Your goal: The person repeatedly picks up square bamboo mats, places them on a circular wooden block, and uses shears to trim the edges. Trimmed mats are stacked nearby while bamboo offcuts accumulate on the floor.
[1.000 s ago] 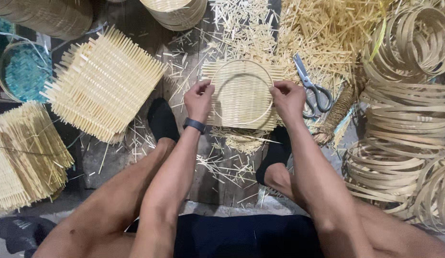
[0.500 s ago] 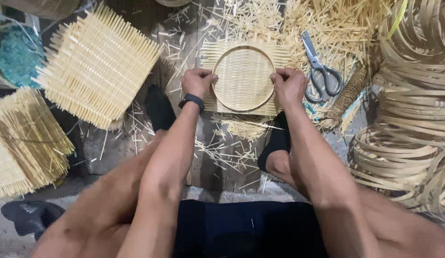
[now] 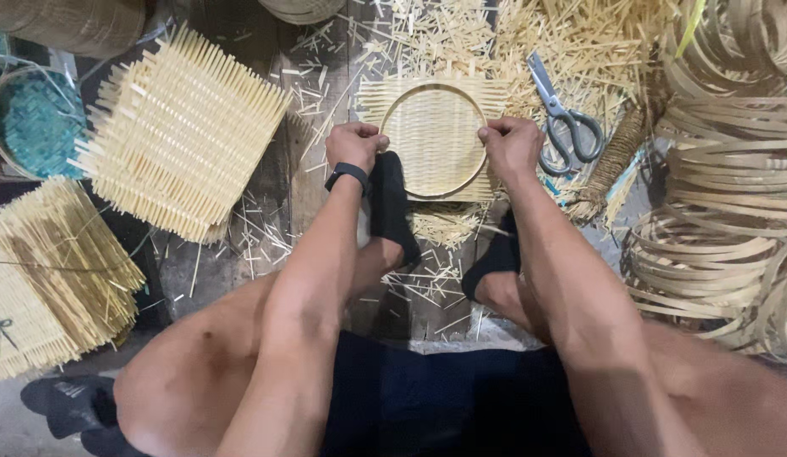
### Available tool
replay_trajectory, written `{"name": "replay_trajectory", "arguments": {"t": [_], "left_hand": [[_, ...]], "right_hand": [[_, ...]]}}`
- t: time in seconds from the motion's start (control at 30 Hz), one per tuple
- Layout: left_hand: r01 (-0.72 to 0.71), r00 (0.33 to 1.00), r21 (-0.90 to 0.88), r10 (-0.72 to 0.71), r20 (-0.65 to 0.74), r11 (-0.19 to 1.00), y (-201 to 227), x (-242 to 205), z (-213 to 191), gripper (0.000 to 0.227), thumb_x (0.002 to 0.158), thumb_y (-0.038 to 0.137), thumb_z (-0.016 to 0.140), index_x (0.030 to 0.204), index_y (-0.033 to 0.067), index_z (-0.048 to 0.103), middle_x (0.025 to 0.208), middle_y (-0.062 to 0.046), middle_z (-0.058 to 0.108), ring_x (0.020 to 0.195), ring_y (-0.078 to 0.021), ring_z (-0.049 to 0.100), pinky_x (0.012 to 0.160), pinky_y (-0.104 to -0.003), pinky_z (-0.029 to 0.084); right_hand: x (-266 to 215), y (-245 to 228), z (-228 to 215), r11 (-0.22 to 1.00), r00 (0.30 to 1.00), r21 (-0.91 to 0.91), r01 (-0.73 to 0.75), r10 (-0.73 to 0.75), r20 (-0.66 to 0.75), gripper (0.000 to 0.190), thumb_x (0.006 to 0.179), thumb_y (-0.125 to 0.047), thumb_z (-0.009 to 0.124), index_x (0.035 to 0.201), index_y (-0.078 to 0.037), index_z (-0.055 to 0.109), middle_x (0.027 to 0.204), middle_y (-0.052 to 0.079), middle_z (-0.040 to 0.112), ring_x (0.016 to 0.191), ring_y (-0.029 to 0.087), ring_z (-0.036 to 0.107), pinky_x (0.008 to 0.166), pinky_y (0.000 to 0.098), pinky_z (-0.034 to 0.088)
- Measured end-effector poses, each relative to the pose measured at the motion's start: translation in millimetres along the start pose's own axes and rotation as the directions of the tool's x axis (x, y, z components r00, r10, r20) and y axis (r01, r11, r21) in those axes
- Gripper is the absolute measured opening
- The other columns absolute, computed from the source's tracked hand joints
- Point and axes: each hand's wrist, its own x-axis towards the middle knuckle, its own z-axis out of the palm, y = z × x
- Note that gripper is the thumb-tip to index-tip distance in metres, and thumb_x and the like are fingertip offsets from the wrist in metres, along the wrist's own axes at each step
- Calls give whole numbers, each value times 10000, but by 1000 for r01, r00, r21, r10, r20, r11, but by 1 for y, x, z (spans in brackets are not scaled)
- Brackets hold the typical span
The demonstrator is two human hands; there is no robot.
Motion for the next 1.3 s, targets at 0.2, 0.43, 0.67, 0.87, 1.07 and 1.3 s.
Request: {"name": "replay_trajectory", "arguments": {"t": [0.2, 0.43, 0.67, 0.87, 1.07, 1.3], "left_hand": [[-28, 1000, 1, 28, 4, 1000, -12, 6, 9, 200, 664, 187, 896, 836, 106, 834, 789, -71, 791, 733, -190, 767, 746, -322, 595], [-22, 995, -110, 33, 96, 994, -11, 13, -3, 219, 645, 176, 903, 818, 81, 808, 766, -81, 784, 705, -186, 764, 716, -328, 607], [-726, 660, 295, 750, 48, 621, 43, 29, 11, 290, 820, 261, 841, 1071, 121, 802, 1192, -122, 704, 1172, -341, 599, 1077, -480, 439], [-794, 607, -20, 793, 49, 608, 54, 46, 53, 205, 970, 265, 725, 1106, 134, 803, 1230, -97, 729, 1167, -298, 627, 1045, -438, 474], [-735, 663, -100, 742, 96, 670, 57, 52, 62, 177, 942, 257, 743, 1053, 139, 815, 1186, -60, 754, 1100, -276, 658, 1008, -395, 500], [-736, 674, -49, 737, 52, 676, 52, 41, 55, 180, 919, 251, 749, 1074, 191, 820, 1206, 21, 760, 1100, -283, 618, 995, -386, 502]], "right_hand": [[9, 27, 6, 990, 994, 131, -46, 33, 105, 190, 806, -159, 846, 974, -75, 816, 809, 63, 779, 713, 126, 719, 699, 275, 567], [23, 5, -17, 982, 962, 172, -81, 31, 272, 195, 772, -147, 879, 895, -18, 801, 786, 54, 768, 702, 132, 697, 664, 280, 562], [-27, -91, -1, 716, 617, -283, 638, -256, 744, 1125, 643, -505, 897, 1470, 63, 388, 1562, 328, 204, 1466, 504, 168, 1243, 540, 151], [-56, -79, 51, 328, 588, -490, 808, -381, 714, 969, 791, -536, 712, 1533, 10, 410, 1608, 319, 231, 1525, 508, 70, 1214, 662, 4], [-58, -63, 55, 380, 639, -518, 766, -362, 679, 929, 805, -519, 723, 1528, -15, 428, 1608, 313, 264, 1532, 511, 68, 1223, 659, 2], [-64, -68, 48, 375, 605, -478, 795, -418, 678, 996, 735, -573, 744, 1511, -17, 461, 1587, 315, 272, 1520, 503, 60, 1214, 654, 4]]}}
